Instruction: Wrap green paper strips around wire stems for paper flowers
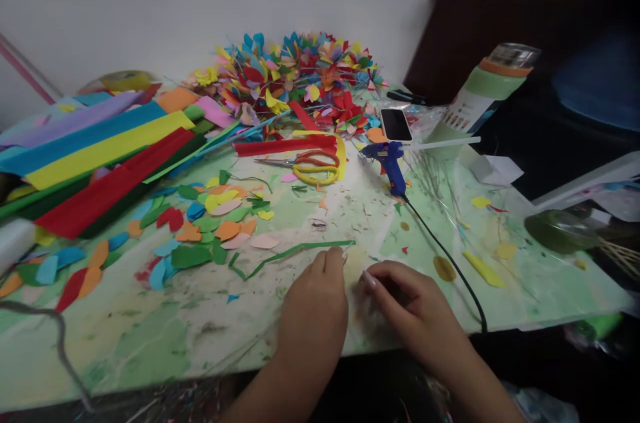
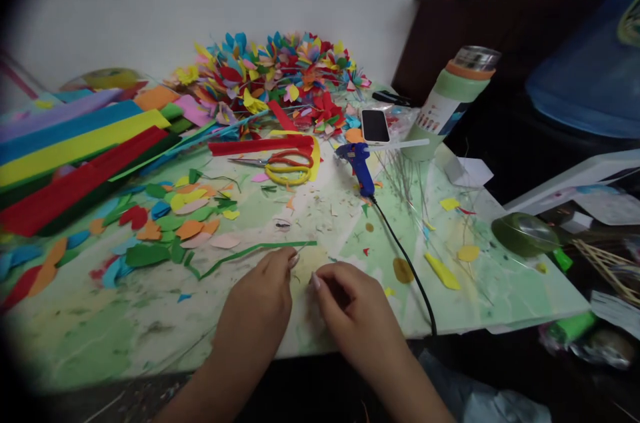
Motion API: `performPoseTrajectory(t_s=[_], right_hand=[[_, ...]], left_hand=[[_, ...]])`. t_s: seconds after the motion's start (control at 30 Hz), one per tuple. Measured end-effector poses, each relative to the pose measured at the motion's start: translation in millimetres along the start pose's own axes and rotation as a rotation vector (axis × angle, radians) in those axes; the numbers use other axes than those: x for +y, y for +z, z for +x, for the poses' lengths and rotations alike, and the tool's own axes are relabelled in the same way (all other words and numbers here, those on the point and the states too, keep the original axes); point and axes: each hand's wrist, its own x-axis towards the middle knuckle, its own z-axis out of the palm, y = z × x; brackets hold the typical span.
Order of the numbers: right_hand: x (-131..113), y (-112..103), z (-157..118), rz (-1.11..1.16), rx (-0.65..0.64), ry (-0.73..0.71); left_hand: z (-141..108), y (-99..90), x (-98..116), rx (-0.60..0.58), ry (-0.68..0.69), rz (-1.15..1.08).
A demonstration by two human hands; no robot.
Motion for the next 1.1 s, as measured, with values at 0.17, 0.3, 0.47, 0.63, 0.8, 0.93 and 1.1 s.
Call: performPoseTrajectory(t_s=[0.17, 0.3, 0.47, 0.63, 0.8, 0.93, 1.1], right_hand=[[10, 3, 0, -0.012, 0.056, -0.085], [14, 4, 1, -0.050, 0.030, -0.153], [17, 2, 0, -0.068, -0.028, -0.157], [18, 0, 2, -0.063, -0.046, -0.166], [20, 0, 4, -0.066, -0.030, -0.198], [25, 3, 3, -0.038, 0.007, -0.192], [31, 9, 2, -0.028, 0.053, -0.206]], left_hand=[[4, 11.9, 6, -0.069, -0.043, 0.051], [8, 13.3, 9, -0.099, 0.021, 0.119], [13, 7.9, 12, -0.086, 0.110, 0.144], [14, 8.2, 11, -0.090, 0.107, 0.164], [6, 15.1, 7, -0.023, 0.176, 0.215], [4, 15.1, 14, -0.079, 0.110, 0.281], [5, 14.7, 23, -0.102, 0.097, 0.335]])
